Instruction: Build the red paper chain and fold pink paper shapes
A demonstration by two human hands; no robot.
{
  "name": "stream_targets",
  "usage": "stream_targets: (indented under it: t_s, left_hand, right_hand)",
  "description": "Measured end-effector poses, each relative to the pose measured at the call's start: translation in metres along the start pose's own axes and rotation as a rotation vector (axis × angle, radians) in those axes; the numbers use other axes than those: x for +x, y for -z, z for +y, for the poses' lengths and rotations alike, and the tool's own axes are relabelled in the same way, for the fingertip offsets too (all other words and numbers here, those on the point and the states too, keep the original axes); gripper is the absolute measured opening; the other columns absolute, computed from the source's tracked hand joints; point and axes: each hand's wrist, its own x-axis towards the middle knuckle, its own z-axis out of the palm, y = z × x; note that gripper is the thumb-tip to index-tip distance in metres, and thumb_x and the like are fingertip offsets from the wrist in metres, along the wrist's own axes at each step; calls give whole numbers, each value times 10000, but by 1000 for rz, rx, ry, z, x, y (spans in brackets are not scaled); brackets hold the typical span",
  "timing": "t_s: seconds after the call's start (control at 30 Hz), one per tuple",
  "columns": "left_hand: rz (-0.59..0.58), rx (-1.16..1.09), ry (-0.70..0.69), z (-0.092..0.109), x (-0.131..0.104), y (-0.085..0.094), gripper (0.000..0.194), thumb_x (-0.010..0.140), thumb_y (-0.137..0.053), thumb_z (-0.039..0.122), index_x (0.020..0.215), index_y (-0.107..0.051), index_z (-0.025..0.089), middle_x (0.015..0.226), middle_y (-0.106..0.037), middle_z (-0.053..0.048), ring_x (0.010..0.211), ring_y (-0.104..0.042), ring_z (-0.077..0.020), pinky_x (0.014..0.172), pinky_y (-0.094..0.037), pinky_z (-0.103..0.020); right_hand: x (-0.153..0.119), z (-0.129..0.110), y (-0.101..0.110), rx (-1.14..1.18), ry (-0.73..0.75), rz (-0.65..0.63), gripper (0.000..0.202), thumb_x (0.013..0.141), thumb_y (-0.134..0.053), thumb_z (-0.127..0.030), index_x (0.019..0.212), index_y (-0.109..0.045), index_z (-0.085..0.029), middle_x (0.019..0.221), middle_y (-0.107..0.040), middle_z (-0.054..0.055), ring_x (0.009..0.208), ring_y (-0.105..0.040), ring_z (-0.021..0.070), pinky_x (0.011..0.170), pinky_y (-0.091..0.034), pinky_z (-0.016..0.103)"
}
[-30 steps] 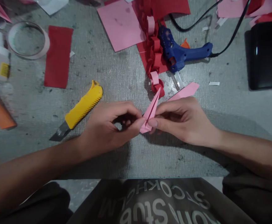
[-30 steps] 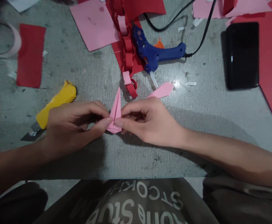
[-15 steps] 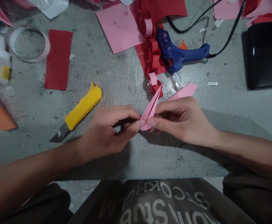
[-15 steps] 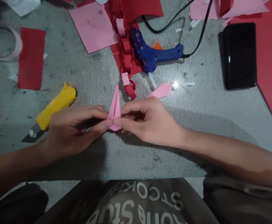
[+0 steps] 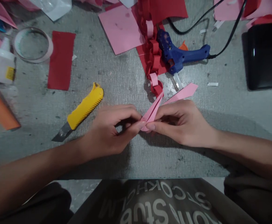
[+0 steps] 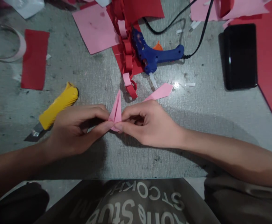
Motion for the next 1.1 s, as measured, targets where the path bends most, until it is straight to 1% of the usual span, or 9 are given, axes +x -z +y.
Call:
stream_targets:
  t_s: [0.1, 0.3, 0.47, 0.57, 0.63, 0.73, 0.83, 1.0, 1.1]
  left_hand:
    - [-12, -17, -9, 0, 1, 0, 132, 1005, -691, 178, 880, -714, 213, 726, -672, 19, 602, -571, -93, 554, -418, -258]
    - [-13, -26, 14, 0, 0, -2, 133, 1011, -707, 209, 880, -730, 211, 754, -713, 1, 620, -602, -105, 566, -434, -266]
    - [-59, -22, 3, 1, 1, 0, 229, 1052, -681, 241, 832, -725, 190, 767, -735, -14, 648, -640, -108, 586, -443, -267]
    - [-41, 5, -17, 2, 1, -1, 248, 1045, -690, 223, 801, -709, 181, 758, -732, -11, 639, -640, -103, 582, -436, -258]
    - [-19, 26, -22, 1, 0, -2, 238, 1034, -690, 194, 797, -703, 180, 751, -726, -4, 629, -634, -98, 576, -430, -250]
    - [-21, 38, -42, 0, 1, -4, 212, 1034, -651, 161, 831, -709, 184, 740, -710, 5, 630, -631, -96, 588, -441, -245]
    - [-30, 54, -63, 0, 2, -5, 213, 1028, -621, 151, 830, -692, 186, 749, -706, -4, 655, -638, -106, 611, -457, -252]
    - [16, 101, -86, 1, 4, -8, 286, 1002, -633, 136, 720, -629, 181, 664, -609, 24, 571, -510, -79, 541, -375, -243]
    - [57, 108, -96, 3, 5, -9, 286, 994, -664, 131, 712, -657, 180, 650, -607, 31, 566, -507, -71, 541, -373, -234]
  right_hand:
    - [0, 2, -1, 16, 43, 26, 284, 1002, -815, -433, 859, -806, -188, 796, -781, 17, 660, -669, 128, 556, -488, 260]
    - [2, 5, -2, 16, 84, 80, 223, 982, -845, -395, 874, -843, -200, 764, -783, 3, 672, -704, 123, 594, -545, 240]
    - [3, 3, -1, 156, 87, 93, 186, 980, -843, -361, 895, -858, -196, 808, -798, 12, 635, -704, 95, 566, -581, 196]
    - [4, 4, -2, 225, 104, 90, 137, 975, -849, -319, 914, -868, -198, 835, -796, 20, 660, -710, 90, 597, -614, 186]
    - [4, 6, -3, 250, 122, 89, 96, 964, -860, -292, 953, -875, -197, 848, -791, 24, 663, -705, 90, 595, -619, 191]
    - [5, 10, -6, 244, 134, 118, 105, 944, -881, -295, 997, -874, -205, 906, -797, 32, 679, -703, 108, 580, -613, 228]
    - [5, 10, -9, 228, 144, 149, 106, 915, -910, -318, 952, -872, -226, 908, -787, 21, 697, -689, 110, 575, -590, 234]
    - [5, 5, -8, 270, 75, 132, 150, 921, -900, -386, 872, -876, -247, 938, -784, 31, 775, -700, 127, 556, -595, 209]
    - [4, 4, -5, 289, 39, 128, 137, 929, -892, -400, 893, -886, -269, 962, -792, 35, 800, -704, 132, 554, -597, 202]
